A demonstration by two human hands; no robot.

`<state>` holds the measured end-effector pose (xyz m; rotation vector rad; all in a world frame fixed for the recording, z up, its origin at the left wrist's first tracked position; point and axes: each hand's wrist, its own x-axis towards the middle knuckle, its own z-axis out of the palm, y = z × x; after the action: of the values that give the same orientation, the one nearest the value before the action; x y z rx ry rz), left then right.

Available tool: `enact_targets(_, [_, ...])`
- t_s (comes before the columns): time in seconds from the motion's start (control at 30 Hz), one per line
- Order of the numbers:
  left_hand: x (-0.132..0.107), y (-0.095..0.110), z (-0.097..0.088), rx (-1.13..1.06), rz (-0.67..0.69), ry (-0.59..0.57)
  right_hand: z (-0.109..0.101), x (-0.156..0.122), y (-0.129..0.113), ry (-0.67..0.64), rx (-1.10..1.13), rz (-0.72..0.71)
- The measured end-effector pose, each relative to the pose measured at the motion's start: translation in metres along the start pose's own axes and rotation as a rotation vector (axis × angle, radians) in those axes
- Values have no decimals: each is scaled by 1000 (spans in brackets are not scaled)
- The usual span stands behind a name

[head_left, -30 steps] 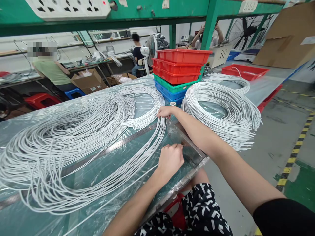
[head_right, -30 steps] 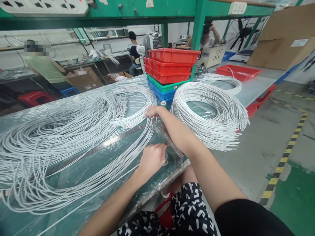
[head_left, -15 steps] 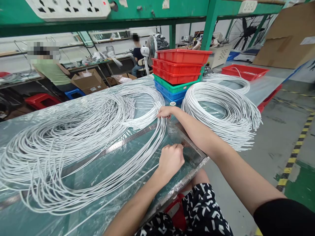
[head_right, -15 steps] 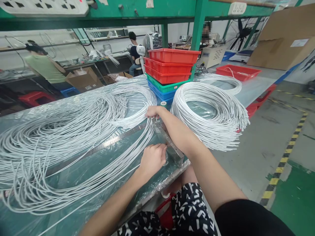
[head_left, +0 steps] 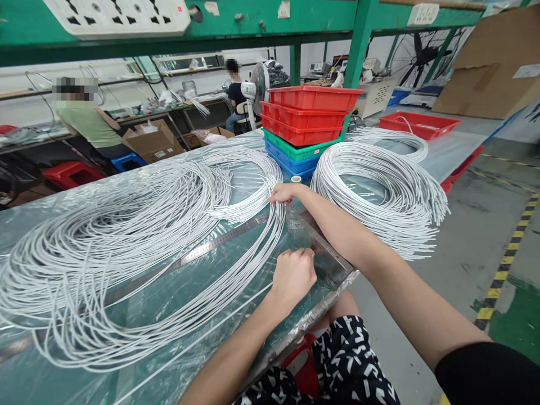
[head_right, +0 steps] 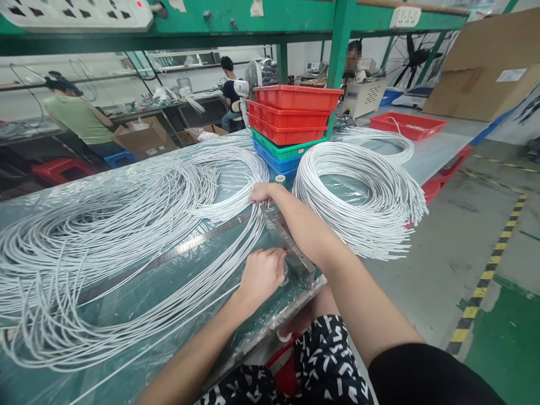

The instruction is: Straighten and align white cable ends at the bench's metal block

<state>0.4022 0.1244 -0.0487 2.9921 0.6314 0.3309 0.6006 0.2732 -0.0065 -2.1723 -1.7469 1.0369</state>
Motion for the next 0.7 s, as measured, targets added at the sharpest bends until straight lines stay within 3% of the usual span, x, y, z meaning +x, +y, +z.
enact_targets(0.7, [0, 1, -1, -3, -26, -31, 0, -6, -4, -8, -37, 6])
